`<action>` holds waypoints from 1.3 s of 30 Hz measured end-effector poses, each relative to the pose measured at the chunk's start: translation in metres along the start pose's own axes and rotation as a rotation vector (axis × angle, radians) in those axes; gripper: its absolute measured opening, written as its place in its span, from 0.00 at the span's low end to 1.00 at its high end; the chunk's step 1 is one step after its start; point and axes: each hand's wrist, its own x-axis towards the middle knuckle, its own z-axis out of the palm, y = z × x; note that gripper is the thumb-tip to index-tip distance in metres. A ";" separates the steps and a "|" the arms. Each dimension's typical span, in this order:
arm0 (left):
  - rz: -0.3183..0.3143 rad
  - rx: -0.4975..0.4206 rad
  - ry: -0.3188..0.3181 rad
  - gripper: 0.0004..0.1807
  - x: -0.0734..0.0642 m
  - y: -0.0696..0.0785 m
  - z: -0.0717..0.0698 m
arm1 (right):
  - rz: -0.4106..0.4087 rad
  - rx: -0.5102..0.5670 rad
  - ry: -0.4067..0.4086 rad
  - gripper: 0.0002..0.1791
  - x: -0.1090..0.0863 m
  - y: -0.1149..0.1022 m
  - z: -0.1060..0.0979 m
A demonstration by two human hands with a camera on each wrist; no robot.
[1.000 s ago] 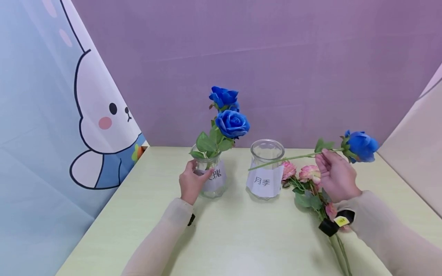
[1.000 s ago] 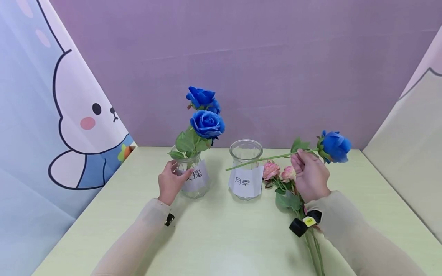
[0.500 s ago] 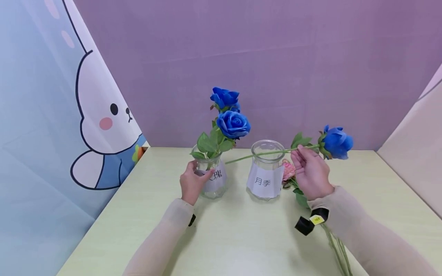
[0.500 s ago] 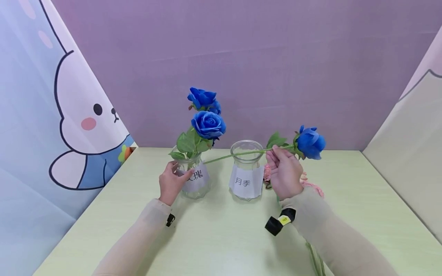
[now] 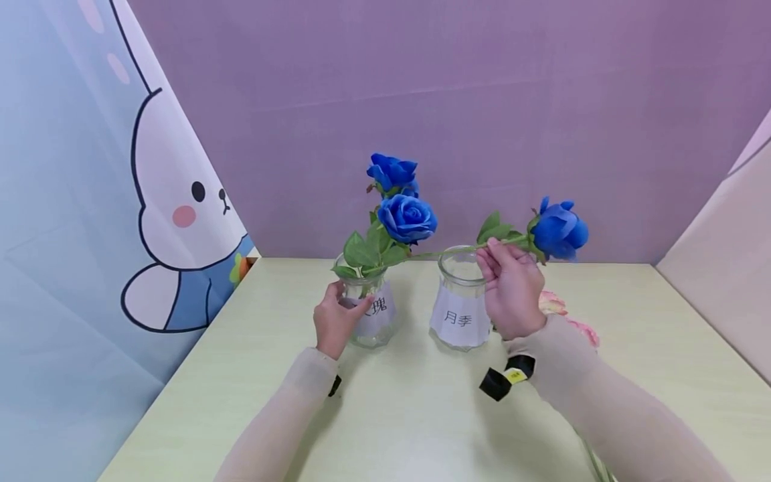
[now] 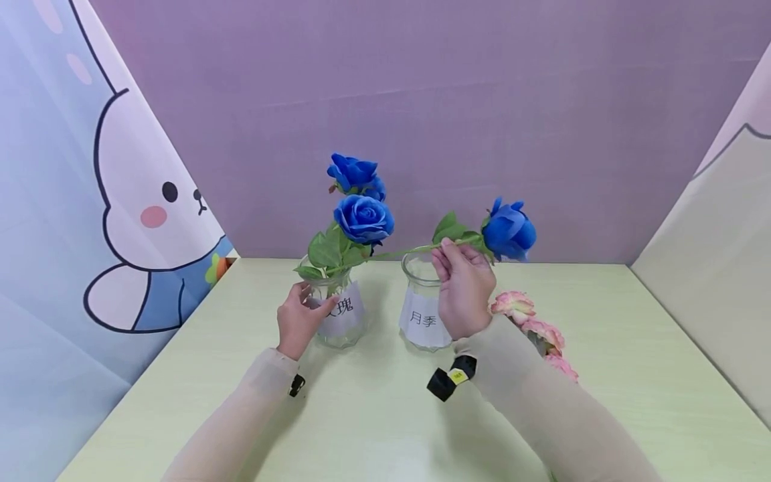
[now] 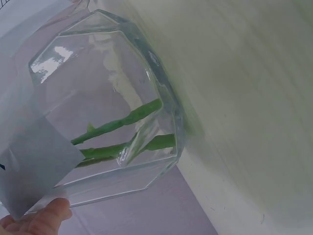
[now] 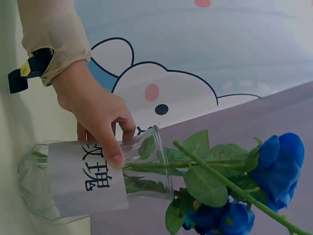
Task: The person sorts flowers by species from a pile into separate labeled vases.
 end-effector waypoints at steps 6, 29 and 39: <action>-0.007 0.013 0.001 0.34 0.000 0.000 0.000 | -0.173 -0.153 -0.038 0.08 -0.003 0.014 0.021; 0.007 0.015 0.019 0.34 -0.001 -0.001 0.001 | -0.327 -0.265 -0.137 0.06 -0.006 0.058 0.065; 0.009 0.019 0.024 0.33 -0.002 0.000 0.003 | -0.383 -0.310 -0.259 0.13 0.005 0.062 0.075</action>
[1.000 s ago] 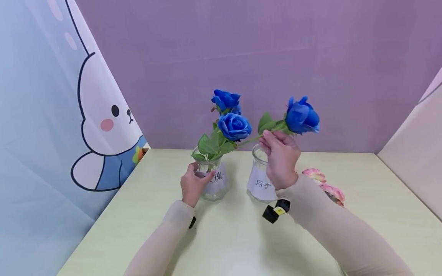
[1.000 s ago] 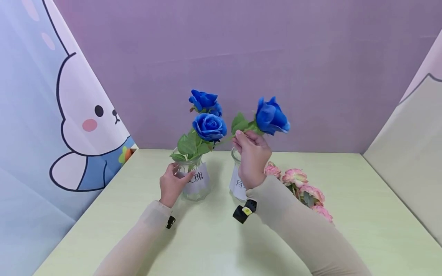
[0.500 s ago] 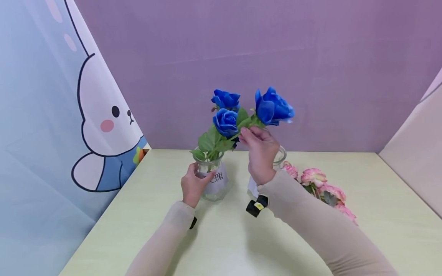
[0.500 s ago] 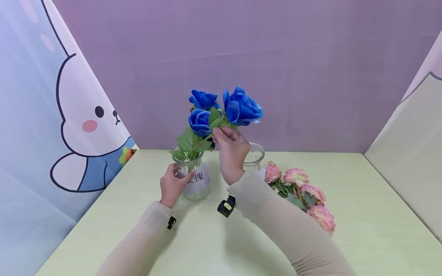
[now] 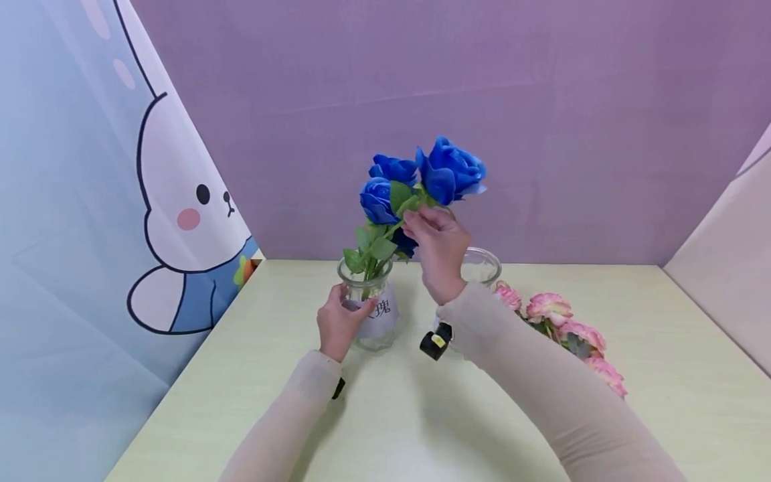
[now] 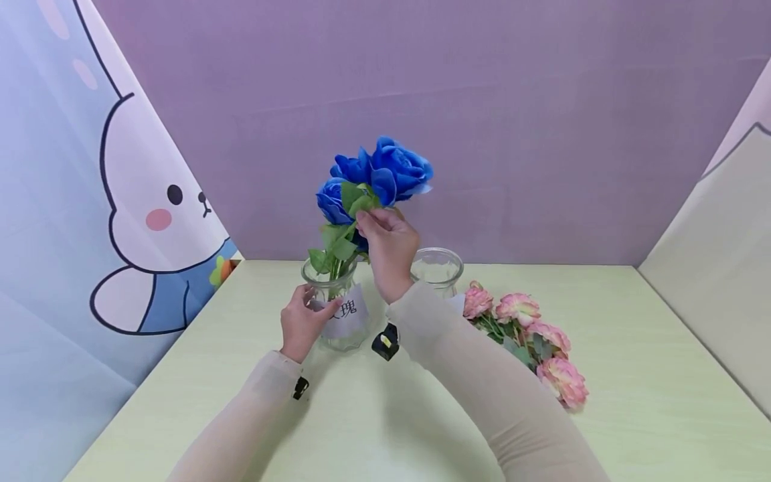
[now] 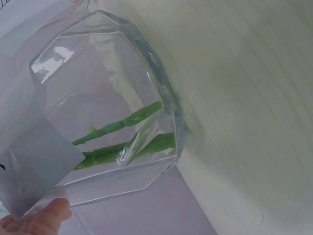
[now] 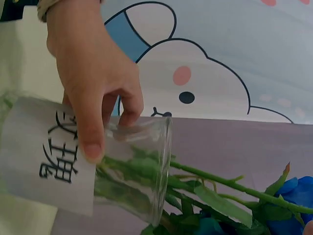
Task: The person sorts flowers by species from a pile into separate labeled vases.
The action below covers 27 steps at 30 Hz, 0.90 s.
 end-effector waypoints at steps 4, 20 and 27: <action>-0.001 -0.001 -0.005 0.33 0.000 0.000 -0.001 | 0.026 -0.048 -0.018 0.14 0.003 -0.004 -0.004; 0.008 0.001 -0.006 0.33 -0.001 0.000 -0.003 | 0.024 -0.107 -0.007 0.15 0.009 -0.022 -0.046; 0.015 0.002 -0.004 0.33 0.000 0.002 -0.005 | -0.036 -0.152 0.027 0.12 0.001 -0.014 -0.059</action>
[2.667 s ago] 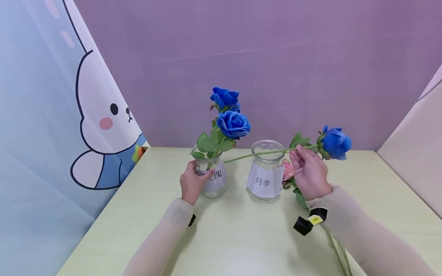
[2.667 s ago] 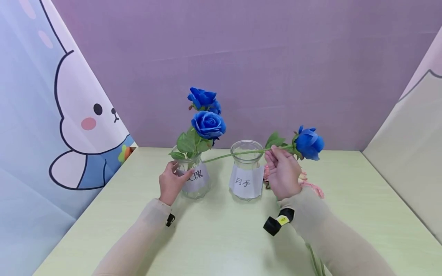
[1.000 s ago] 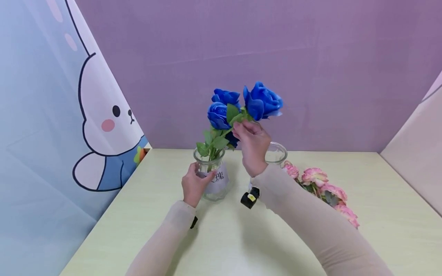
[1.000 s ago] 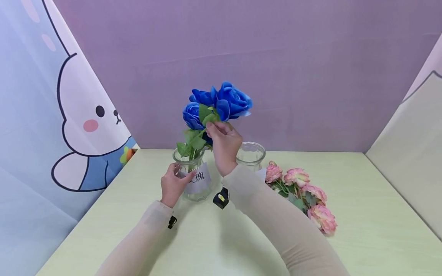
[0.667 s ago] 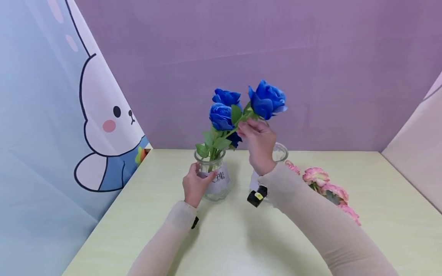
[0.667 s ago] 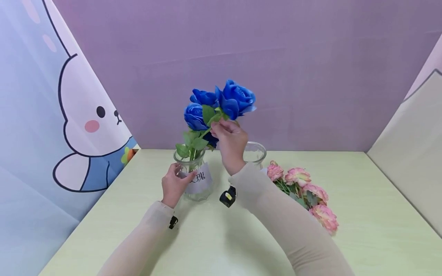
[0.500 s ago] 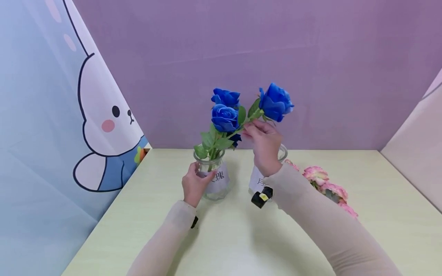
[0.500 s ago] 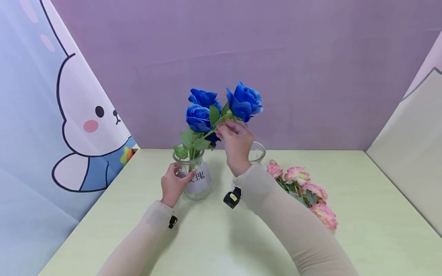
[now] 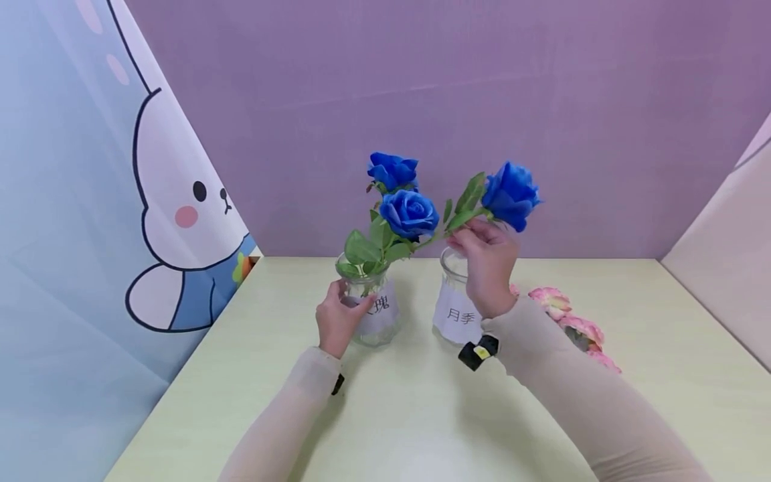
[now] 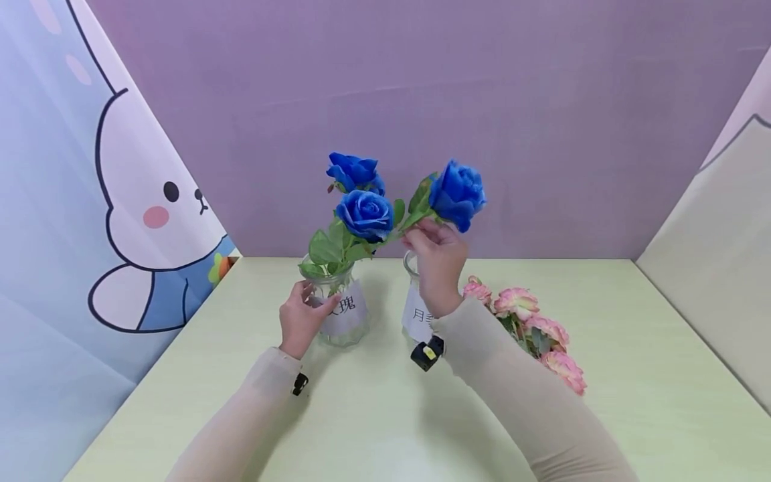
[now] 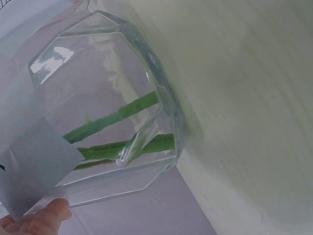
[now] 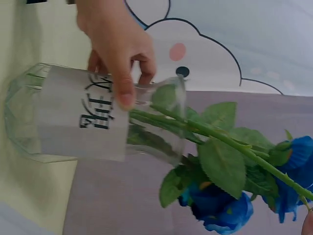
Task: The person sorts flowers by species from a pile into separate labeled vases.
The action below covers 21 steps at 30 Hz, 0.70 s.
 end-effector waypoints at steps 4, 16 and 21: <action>-0.018 0.001 -0.006 0.33 0.002 0.000 -0.001 | -0.018 0.011 -0.014 0.11 -0.011 0.013 0.003; -0.024 -0.004 -0.007 0.33 0.001 -0.002 0.000 | 0.127 0.104 0.022 0.03 -0.024 0.035 0.035; -0.038 -0.007 -0.017 0.35 0.001 0.000 0.000 | 0.116 0.098 0.026 0.05 -0.023 0.042 0.048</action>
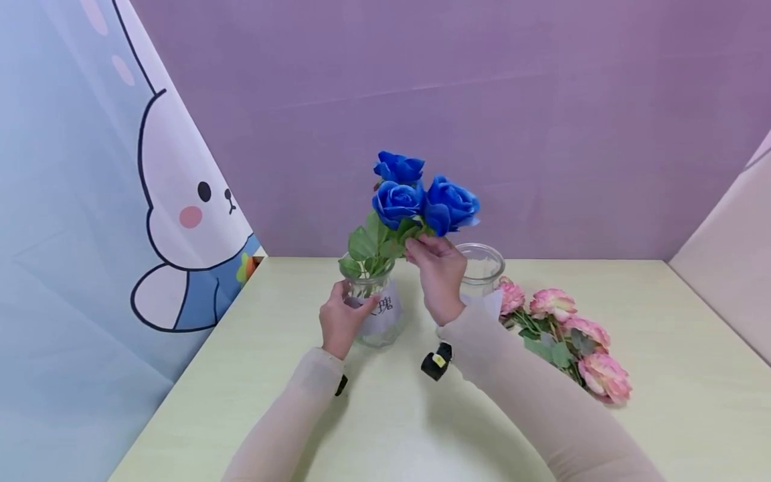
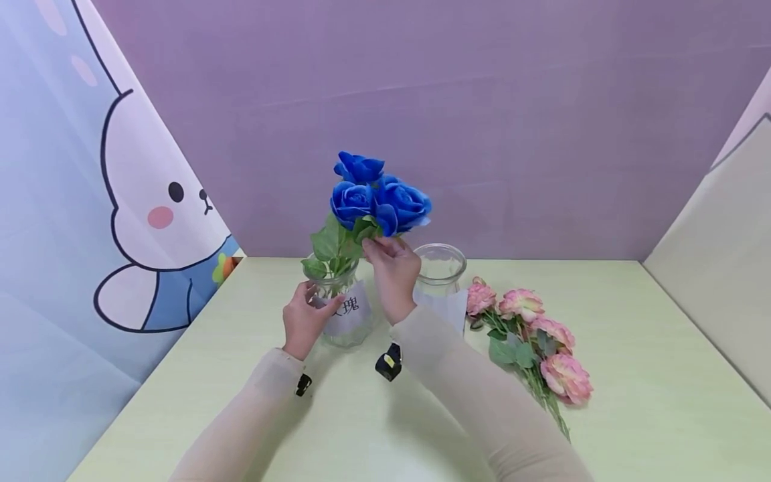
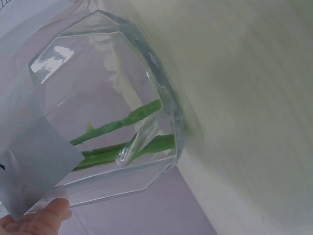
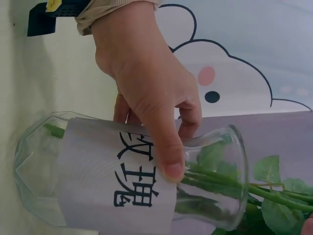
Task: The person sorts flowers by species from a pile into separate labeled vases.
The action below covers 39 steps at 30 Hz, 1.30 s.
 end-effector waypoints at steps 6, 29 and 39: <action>0.021 0.006 0.014 0.34 0.001 -0.001 0.002 | -0.003 -0.038 -0.006 0.07 0.003 0.009 0.013; 0.053 -0.001 0.038 0.33 -0.001 -0.003 0.002 | 0.172 -0.462 -0.213 0.10 0.007 0.026 0.006; 0.069 -0.012 0.037 0.33 -0.001 -0.004 0.002 | 0.233 -0.526 -0.267 0.10 0.006 0.031 0.003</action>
